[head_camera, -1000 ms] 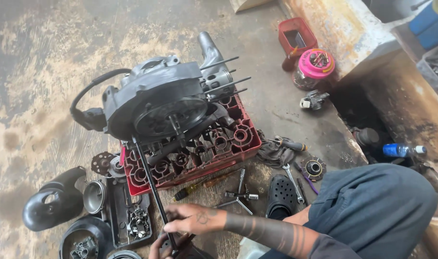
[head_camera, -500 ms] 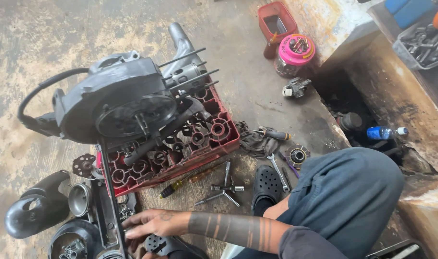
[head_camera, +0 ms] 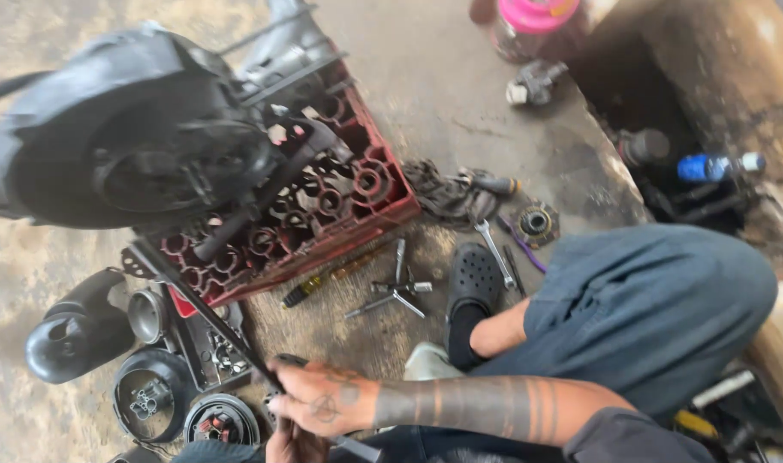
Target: Repairing a motorcycle engine using a T-handle wrench
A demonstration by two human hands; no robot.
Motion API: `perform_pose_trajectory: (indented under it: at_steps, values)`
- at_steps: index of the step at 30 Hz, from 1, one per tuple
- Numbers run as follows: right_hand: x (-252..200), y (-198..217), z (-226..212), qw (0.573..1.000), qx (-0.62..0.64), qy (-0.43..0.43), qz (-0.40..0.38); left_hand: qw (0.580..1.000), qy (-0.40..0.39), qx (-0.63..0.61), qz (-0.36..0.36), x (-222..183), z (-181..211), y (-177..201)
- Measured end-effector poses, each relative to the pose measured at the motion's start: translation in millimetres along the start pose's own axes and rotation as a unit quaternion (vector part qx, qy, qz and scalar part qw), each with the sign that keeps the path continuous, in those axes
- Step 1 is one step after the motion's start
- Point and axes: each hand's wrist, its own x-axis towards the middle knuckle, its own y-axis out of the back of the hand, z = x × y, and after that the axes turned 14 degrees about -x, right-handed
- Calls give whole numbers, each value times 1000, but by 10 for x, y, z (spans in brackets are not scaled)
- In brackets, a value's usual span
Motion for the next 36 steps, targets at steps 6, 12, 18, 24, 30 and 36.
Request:
perform_pose_trajectory:
  at_steps: [6,12,18,24,30,36]
  values:
    - [-417,321,417,982,-4,-3,189,986,-100,134,-8,-79,65,-2016]
    - [-456,728,684,978,97,-10,182,840,-36,541,-24,-89,263,-2563]
    - [-266,799,673,993,23,-36,113,809,25,587,-15,61,227,-2543]
    - [-272,805,545,994,-19,-54,98,786,62,614,30,50,265,-2635]
    - [-189,732,638,990,-55,-56,118,767,66,637,30,56,248,-2745]
    - [-218,745,604,987,-69,-96,110,777,58,626,3,7,206,-2853]
